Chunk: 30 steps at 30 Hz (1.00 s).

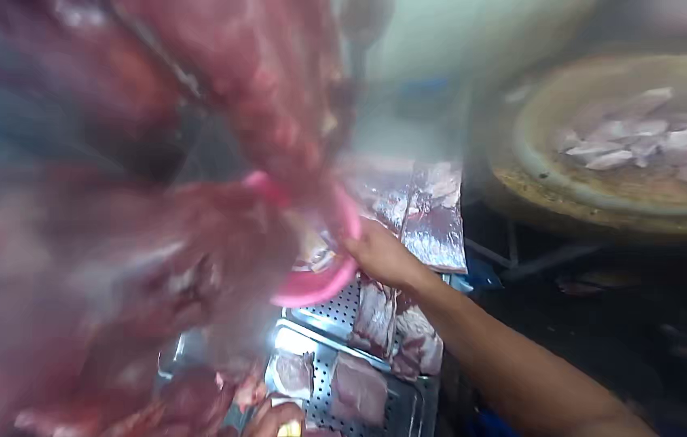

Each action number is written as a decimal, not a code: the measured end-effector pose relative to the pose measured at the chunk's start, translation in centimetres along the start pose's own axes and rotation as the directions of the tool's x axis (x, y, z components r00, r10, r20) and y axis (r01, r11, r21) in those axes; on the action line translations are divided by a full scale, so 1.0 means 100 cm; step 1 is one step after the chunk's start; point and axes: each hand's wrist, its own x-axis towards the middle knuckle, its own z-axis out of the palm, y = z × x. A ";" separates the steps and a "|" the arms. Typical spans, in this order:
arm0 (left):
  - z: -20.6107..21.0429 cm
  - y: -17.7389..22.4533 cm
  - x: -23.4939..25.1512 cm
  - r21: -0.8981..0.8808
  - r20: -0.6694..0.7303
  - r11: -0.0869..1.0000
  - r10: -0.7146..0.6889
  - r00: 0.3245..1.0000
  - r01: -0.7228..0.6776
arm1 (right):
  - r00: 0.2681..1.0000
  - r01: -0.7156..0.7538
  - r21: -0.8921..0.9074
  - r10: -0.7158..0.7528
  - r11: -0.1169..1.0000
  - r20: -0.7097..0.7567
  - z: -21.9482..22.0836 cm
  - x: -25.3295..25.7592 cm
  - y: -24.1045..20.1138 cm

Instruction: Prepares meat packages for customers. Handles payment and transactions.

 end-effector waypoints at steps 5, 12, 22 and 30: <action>-0.010 0.022 -0.004 0.060 0.149 0.998 -0.013 0.989 0.004 | 0.999 -0.026 -0.223 0.021 0.974 -0.026 0.032 -0.137 0.034; -0.005 0.009 -0.055 0.441 0.443 0.888 -0.341 0.829 0.130 | 0.999 -0.005 -0.388 0.019 0.921 0.033 0.112 -0.273 0.036; 0.006 -0.029 -0.129 0.400 0.516 0.916 -0.247 0.820 0.024 | 0.999 -0.051 -0.494 0.039 0.868 -0.033 0.147 -0.373 0.068; 0.041 -0.055 -0.138 0.483 0.506 0.875 -0.287 0.813 0.008 | 0.988 -0.112 -0.465 0.147 0.878 0.040 0.133 -0.385 0.097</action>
